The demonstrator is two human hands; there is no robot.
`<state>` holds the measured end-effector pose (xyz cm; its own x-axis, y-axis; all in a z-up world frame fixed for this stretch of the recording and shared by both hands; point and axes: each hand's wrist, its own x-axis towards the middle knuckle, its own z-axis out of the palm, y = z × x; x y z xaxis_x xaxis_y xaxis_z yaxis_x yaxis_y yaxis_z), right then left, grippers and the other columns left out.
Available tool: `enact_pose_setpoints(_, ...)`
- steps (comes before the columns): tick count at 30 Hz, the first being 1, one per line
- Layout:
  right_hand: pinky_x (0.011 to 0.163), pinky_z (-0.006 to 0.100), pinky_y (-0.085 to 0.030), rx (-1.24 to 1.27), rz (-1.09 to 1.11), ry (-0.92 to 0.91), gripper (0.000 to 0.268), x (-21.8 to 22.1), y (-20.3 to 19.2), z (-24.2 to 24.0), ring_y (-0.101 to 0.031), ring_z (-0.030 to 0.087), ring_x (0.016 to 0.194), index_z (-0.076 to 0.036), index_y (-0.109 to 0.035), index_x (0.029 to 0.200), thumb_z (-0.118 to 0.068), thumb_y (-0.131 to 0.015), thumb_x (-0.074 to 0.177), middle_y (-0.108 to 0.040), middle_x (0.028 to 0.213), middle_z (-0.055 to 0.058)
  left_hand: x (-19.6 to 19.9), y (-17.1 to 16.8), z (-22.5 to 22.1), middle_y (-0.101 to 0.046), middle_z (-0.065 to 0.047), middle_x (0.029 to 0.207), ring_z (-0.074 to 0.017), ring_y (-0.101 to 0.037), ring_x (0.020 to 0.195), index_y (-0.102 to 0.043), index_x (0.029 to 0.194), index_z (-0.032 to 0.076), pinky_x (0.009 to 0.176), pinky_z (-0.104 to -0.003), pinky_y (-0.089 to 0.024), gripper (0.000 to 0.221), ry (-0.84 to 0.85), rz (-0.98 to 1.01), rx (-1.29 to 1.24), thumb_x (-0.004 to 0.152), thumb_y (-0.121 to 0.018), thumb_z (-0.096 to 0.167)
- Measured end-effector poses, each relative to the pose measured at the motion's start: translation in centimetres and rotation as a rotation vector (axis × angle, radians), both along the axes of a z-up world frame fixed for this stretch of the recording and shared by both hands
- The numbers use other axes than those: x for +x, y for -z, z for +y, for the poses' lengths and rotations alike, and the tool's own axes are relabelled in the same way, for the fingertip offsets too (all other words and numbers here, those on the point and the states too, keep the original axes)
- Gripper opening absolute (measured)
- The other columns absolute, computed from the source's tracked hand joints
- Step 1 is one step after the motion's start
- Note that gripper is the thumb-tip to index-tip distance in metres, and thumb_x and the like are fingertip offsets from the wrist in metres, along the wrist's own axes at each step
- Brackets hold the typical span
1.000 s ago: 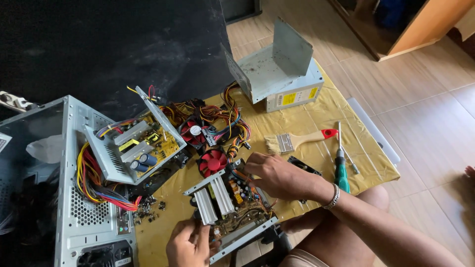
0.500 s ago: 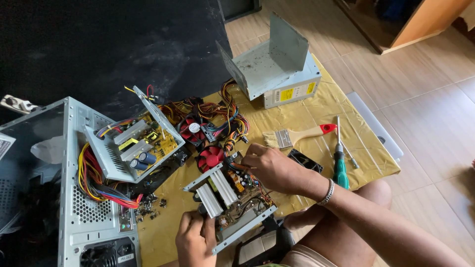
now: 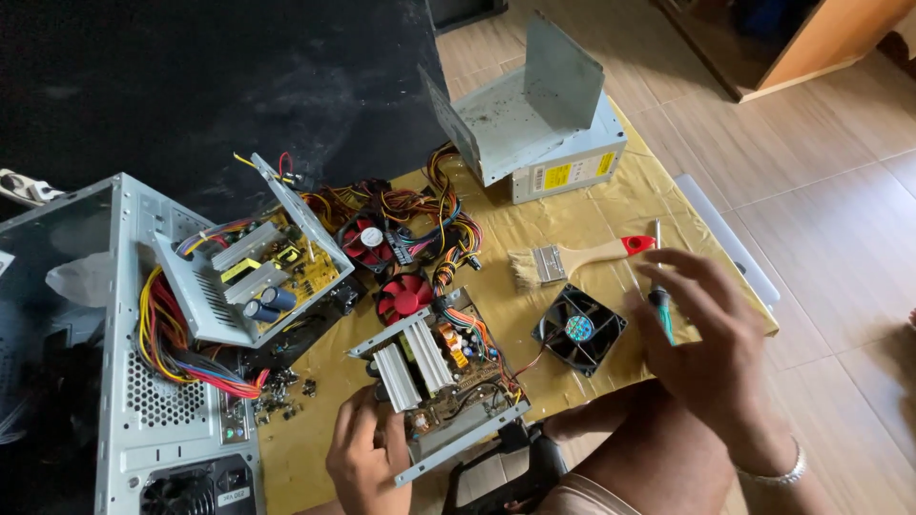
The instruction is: Disassembling a heatsink fan from a computer power supply unit and cleaning the components.
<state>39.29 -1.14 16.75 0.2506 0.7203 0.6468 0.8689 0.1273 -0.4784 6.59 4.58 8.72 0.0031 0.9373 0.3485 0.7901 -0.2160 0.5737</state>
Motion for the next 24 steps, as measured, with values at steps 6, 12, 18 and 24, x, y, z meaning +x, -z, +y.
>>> enact_pose_setpoints(6, 0.102, 0.046, -0.057, 0.063, -0.022, 0.194, 0.022, 3.9, 5.2, -2.8, -0.07, 0.037, 0.115, 0.006, -0.07, 0.122, 0.003, -0.075, 0.101, -0.071, 0.123, 0.025, -2.9, 1.1, 2.9, -0.075, -0.003, 0.097, -0.0162, -0.068, 0.074, -0.072, 0.08, 0.007, 0.06, -0.028, -0.051, 0.006, 0.22, -0.003, 0.136, 0.082, -0.068, 0.011)
enact_pose_setpoints(12, 0.084, 0.043, -0.055, -0.03, 0.008, 0.106, 0.022, 4.4, 8.4, -1.8, -0.068, 0.033, 0.105, 0.005, -0.07, 0.12, -0.007, -0.06, 0.104, -0.069, 0.12, 0.022, -2.5, -0.4, 2.3, -0.073, -0.013, 0.125, -0.008, -0.063, 0.058, -0.073, 0.122, -0.001, 0.041, -0.016, -0.047, 0.042, 0.183, -0.284, -0.109, 0.082, -0.076, 0.014)
enact_pose_setpoints(18, 0.088, 0.044, -0.052, -0.032, -0.023, 0.125, 0.025, 4.0, 7.6, -1.4, -0.068, 0.034, 0.099, 0.004, -0.071, 0.114, -0.009, -0.05, 0.109, -0.073, 0.118, 0.02, -2.0, -0.7, 2.8, -0.055, -0.018, 0.153, -0.0158, -0.066, 0.049, -0.063, 0.125, -0.011, 0.04, -0.024, -0.058, 0.045, 0.197, -0.479, -0.245, 0.081, -0.069, -0.002)
enact_pose_setpoints(24, 0.089, 0.044, -0.052, -0.001, -0.082, 0.177, 0.032, 4.0, 8.6, -1.0, -0.07, 0.035, 0.101, 0.003, -0.075, 0.111, -0.012, -0.047, 0.11, -0.075, 0.116, 0.019, -1.6, -0.7, 3.6, -0.081, -0.011, 0.122, -0.0245, -0.057, 0.043, -0.07, 0.12, -0.004, 0.041, -0.037, -0.051, 0.036, -0.115, -0.54, -0.557, 0.085, -0.065, -0.011)
